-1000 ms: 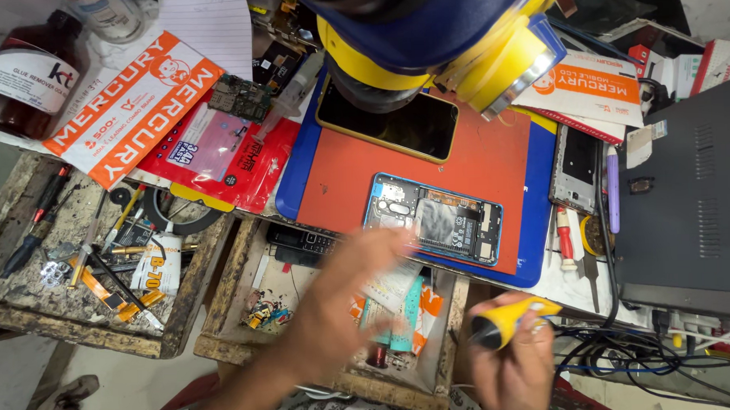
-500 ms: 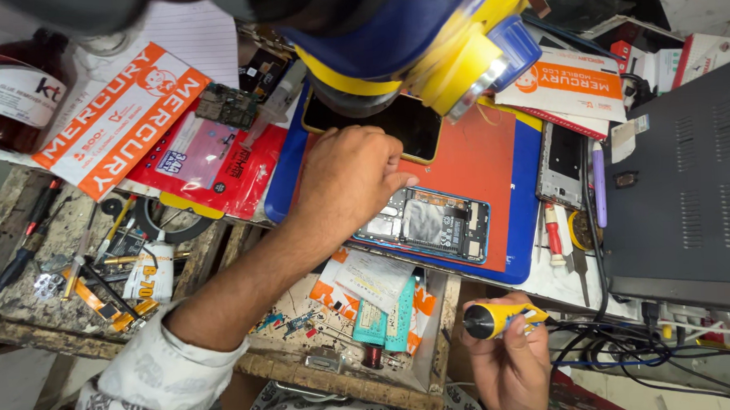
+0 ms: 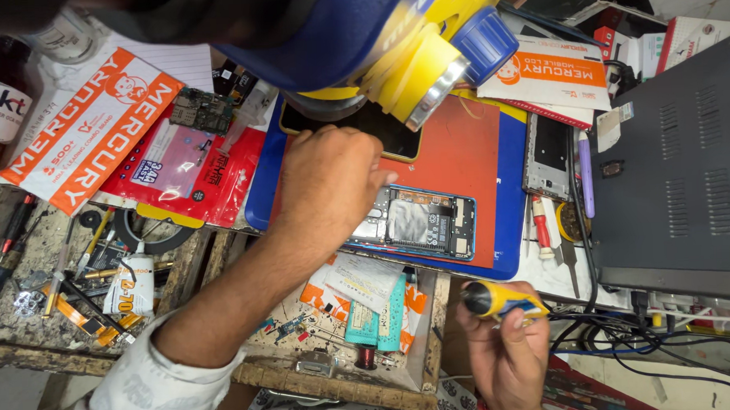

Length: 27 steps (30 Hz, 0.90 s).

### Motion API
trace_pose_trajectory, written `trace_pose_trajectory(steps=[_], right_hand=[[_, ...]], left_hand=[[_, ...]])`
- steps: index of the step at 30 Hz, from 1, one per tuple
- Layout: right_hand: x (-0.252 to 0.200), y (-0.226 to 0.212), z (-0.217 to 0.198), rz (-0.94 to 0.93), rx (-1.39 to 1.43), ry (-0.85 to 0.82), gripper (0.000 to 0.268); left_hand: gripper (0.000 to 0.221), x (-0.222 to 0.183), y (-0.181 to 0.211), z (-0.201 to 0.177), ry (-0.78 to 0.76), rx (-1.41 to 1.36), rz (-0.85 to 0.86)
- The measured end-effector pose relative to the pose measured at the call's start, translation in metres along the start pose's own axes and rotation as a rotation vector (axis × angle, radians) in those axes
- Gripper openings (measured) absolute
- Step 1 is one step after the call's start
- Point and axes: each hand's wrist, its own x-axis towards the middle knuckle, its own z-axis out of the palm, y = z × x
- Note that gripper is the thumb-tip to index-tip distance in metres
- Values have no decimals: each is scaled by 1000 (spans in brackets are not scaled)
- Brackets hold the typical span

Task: The person applies adhesive from a tube to the internal perimeter of a mobile phone and then presses a replacement back panel onto the device.

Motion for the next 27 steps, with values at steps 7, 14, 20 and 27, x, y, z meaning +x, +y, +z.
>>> trace_pose_trajectory(steps=[7, 14, 20, 27], right_hand=[[20, -8, 2, -169, -24, 198, 35], [25, -10, 8, -211, -27, 249, 33], [25, -13, 3, -267, -64, 327, 33], [20, -8, -2, -234, -88, 332, 35]], left_hand=[[27, -17, 23, 16, 4, -66, 332], [80, -23, 60, 19, -61, -28, 394], [83, -25, 70, 33, -68, 0, 414], [69, -39, 65, 39, -14, -21, 461]])
